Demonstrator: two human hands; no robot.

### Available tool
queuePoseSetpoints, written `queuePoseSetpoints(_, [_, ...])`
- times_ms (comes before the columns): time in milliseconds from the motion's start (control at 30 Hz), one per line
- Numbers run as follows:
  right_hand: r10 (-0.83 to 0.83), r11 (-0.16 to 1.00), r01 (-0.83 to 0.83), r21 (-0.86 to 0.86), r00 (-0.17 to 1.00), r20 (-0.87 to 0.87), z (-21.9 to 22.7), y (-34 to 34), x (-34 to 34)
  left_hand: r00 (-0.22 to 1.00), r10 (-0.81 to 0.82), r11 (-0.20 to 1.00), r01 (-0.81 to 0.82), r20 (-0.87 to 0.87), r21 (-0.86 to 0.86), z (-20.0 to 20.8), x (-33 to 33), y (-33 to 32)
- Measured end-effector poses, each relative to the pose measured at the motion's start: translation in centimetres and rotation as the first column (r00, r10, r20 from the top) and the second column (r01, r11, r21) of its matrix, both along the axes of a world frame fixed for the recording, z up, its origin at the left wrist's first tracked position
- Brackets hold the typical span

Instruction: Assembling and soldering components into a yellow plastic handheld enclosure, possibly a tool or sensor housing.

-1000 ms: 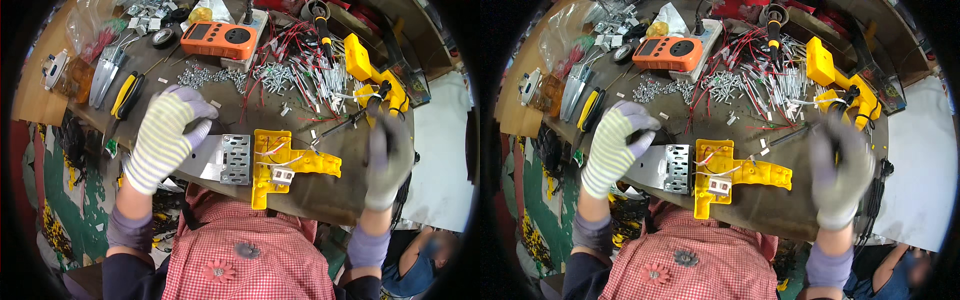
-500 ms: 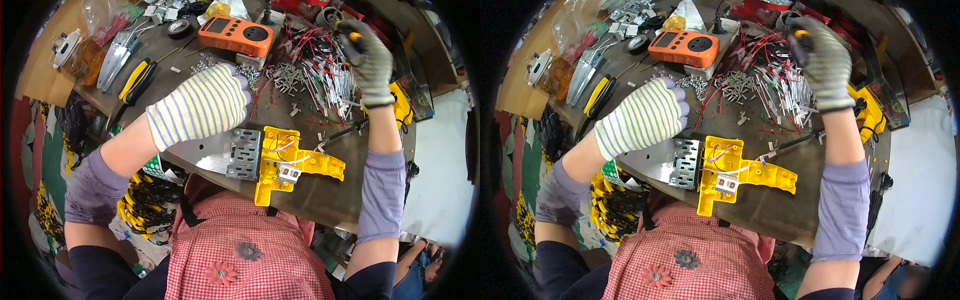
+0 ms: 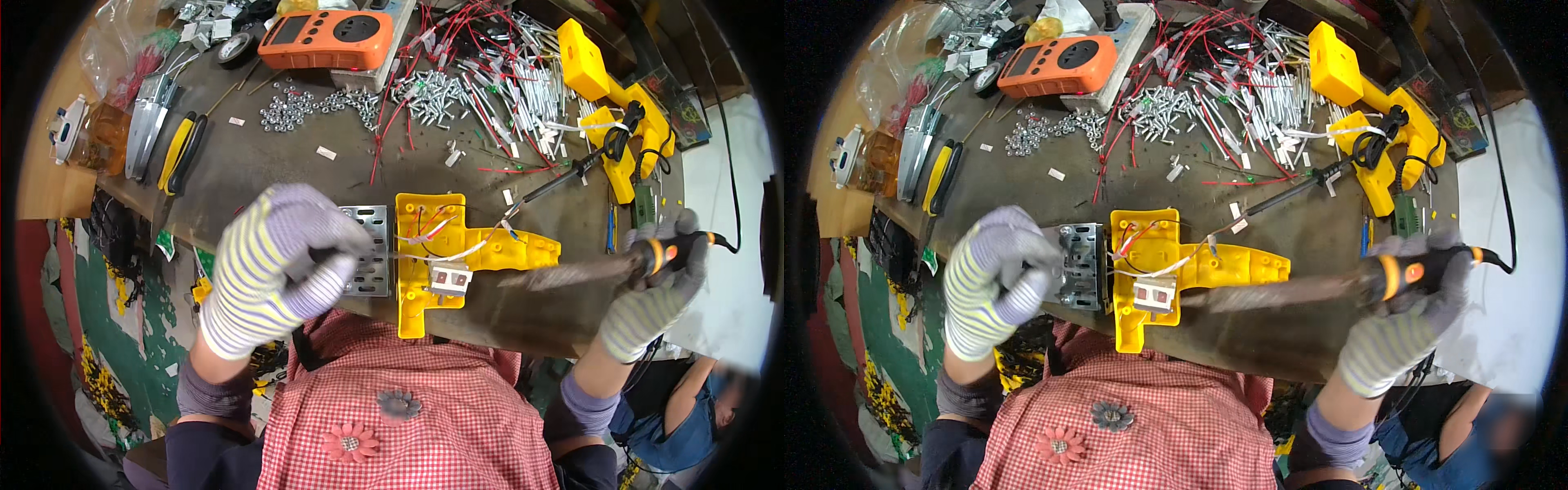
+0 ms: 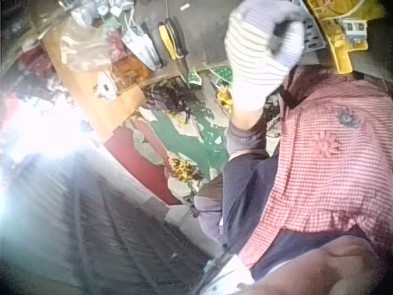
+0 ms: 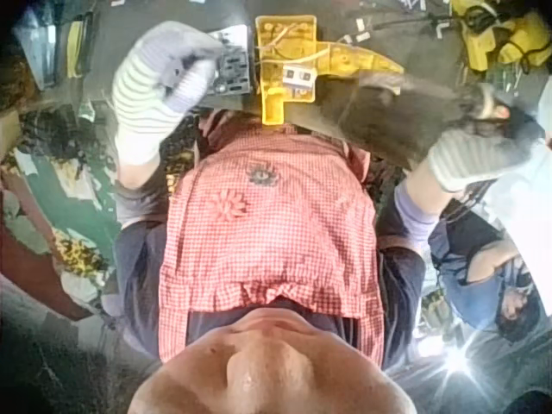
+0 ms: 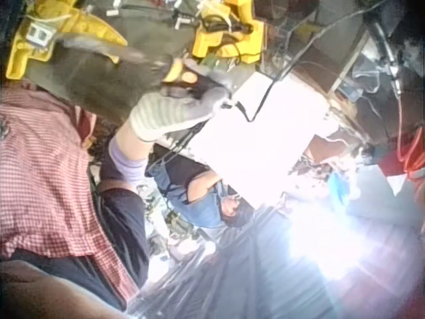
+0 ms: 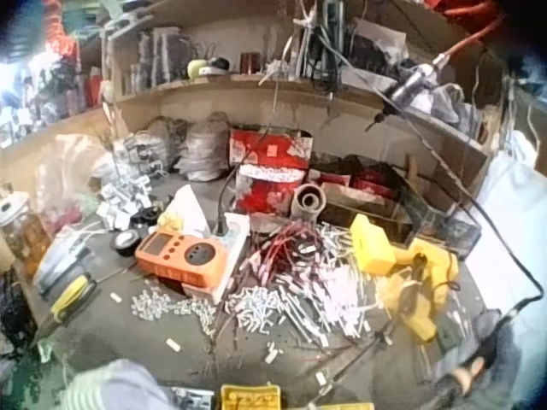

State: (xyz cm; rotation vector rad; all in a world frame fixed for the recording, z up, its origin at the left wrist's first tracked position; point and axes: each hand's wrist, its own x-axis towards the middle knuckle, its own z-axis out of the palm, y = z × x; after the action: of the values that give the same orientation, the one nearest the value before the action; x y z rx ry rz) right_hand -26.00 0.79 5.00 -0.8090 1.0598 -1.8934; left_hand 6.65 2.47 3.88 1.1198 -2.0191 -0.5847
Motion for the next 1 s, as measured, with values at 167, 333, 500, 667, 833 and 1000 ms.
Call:
queuePoseSetpoints(167, [0.196, 0.980, -0.198, 0.008, 0.974, 0.115, -3.5, 1.2, -0.8, 0.999, -0.035, 0.999, 0.036, -0.026, 0.018, -1.4, -1.2, 0.4])
queuePoseSetpoints(333, [0.185, 0.979, -0.196, 0.051, 0.968, 0.168, -4.0, 0.8, -0.1, 0.990, -0.070, 0.997, 0.072, 0.123, -0.009, -2.1, -2.0, 0.4])
queuePoseSetpoints(500, [-0.054, 0.988, 0.039, 0.152, 0.994, 0.092, -3.0, 0.4, 2.2, 0.990, -0.057, 0.998, 0.059, 0.127, -0.011, -2.4, -1.8, 0.4])
queuePoseSetpoints(667, [0.105, 0.986, -0.120, 0.114, 0.986, 0.127, -4.0, 1.0, 0.0, 0.987, -0.085, 0.996, 0.085, 0.135, 0.006, -2.1, -1.8, 0.1])
queuePoseSetpoints(833, [0.072, 0.984, -0.087, 0.155, 0.992, 0.102, -3.6, 1.1, 0.6, 0.985, -0.093, 0.996, 0.094, 0.146, 0.003, -2.0, -1.9, 0.2])
queuePoseSetpoints(1000, [0.054, 0.984, -0.073, 0.162, 0.992, 0.117, -3.9, 0.8, 0.4, 0.981, -0.123, 0.992, 0.122, 0.148, 0.014, -1.9, -2.3, 0.0])
